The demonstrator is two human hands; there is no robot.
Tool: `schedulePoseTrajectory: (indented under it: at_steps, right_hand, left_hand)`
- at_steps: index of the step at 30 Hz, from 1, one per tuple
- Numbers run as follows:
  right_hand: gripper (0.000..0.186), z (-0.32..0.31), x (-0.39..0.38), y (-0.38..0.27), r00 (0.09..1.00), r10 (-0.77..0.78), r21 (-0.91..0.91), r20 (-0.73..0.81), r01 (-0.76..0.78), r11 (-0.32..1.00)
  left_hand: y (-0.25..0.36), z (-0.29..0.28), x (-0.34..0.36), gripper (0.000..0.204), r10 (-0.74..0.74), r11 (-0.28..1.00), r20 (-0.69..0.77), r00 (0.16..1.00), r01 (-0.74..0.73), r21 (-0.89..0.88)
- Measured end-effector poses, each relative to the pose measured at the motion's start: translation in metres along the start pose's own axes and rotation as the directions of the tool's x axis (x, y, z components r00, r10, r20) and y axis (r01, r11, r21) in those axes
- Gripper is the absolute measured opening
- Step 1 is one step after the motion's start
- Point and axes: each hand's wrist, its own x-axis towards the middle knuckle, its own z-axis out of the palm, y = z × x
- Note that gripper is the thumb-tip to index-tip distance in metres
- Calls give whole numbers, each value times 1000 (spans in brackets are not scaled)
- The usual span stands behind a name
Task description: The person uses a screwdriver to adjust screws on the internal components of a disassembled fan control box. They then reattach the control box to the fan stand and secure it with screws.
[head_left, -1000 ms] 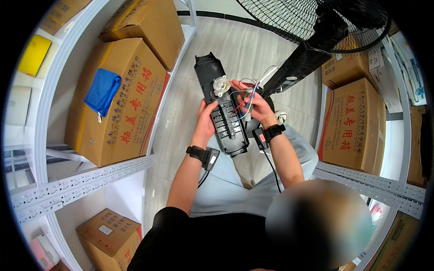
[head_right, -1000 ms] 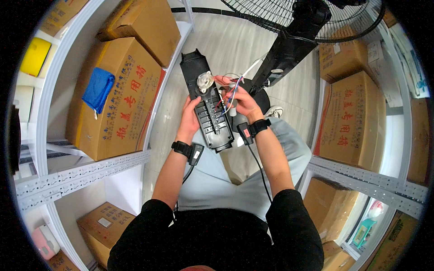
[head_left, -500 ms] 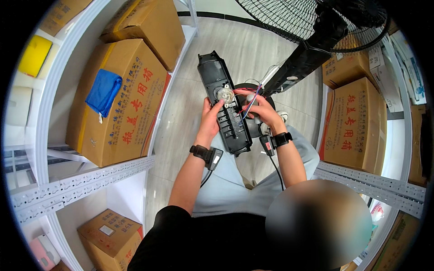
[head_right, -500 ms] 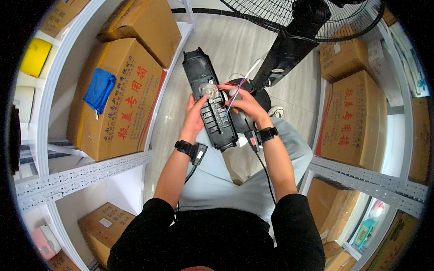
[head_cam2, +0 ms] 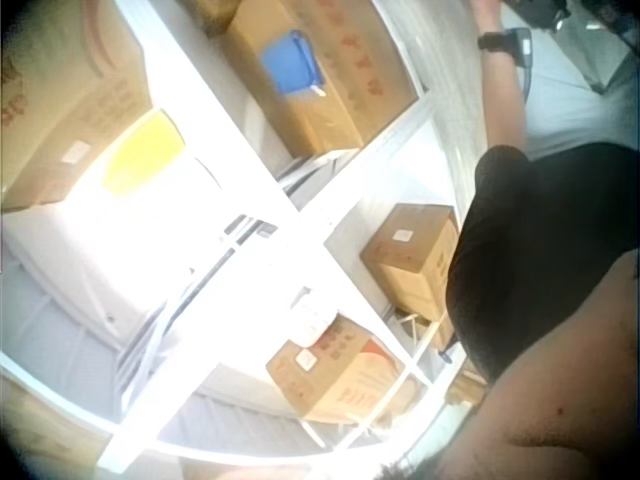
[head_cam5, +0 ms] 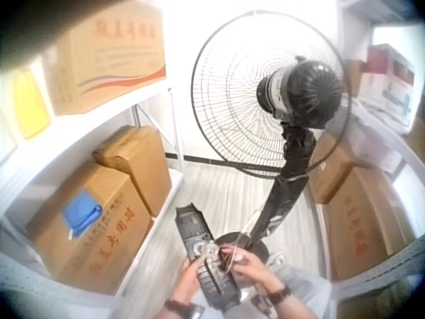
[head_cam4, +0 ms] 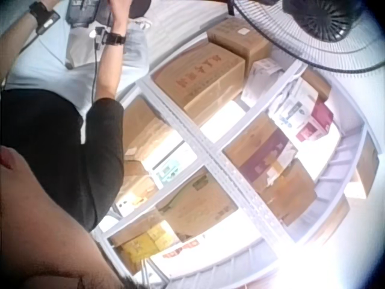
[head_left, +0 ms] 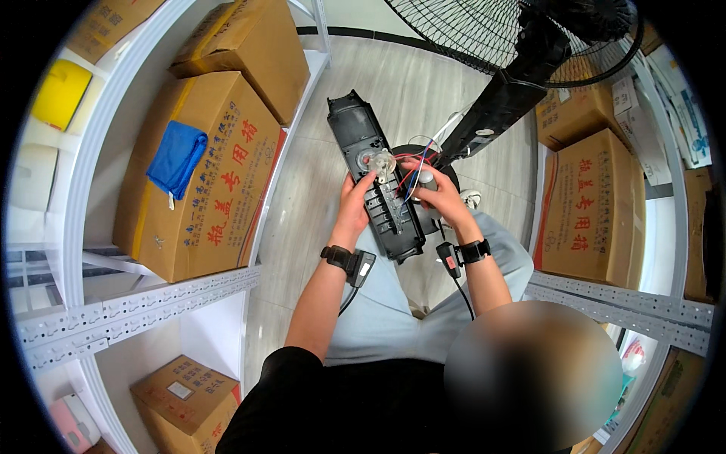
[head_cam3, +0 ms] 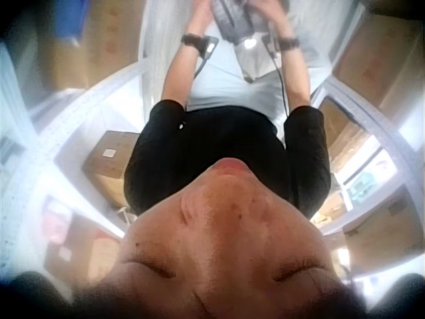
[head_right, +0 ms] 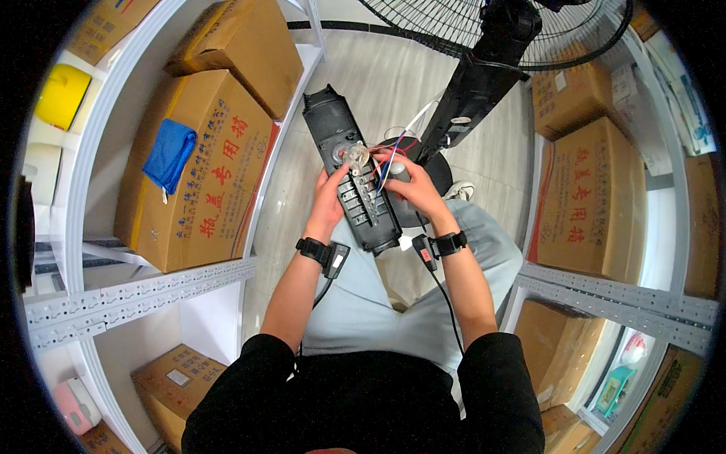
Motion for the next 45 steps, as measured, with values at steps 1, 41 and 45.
schedulePoseTrajectory:
  at_steps: [1, 41, 45]
  right_hand:
    - [36, -5, -3, 1, 999, 40, -15, -16, -40, 999]
    - [46, 81, 11, -50, 863, -463, -795, -201, 132, 592]
    - [49, 85, 13, -28, 845, -502, -857, -183, 113, 503]
  left_hand:
    - [0, 0, 0, 39, 6, 1000, 3, 1000, -6, -11]
    - [8, 14, -13, 64, 42, 998, 186, 982, -33, -52]
    - [4, 8, -9, 58, 63, 997, 151, 987, -54, -60]
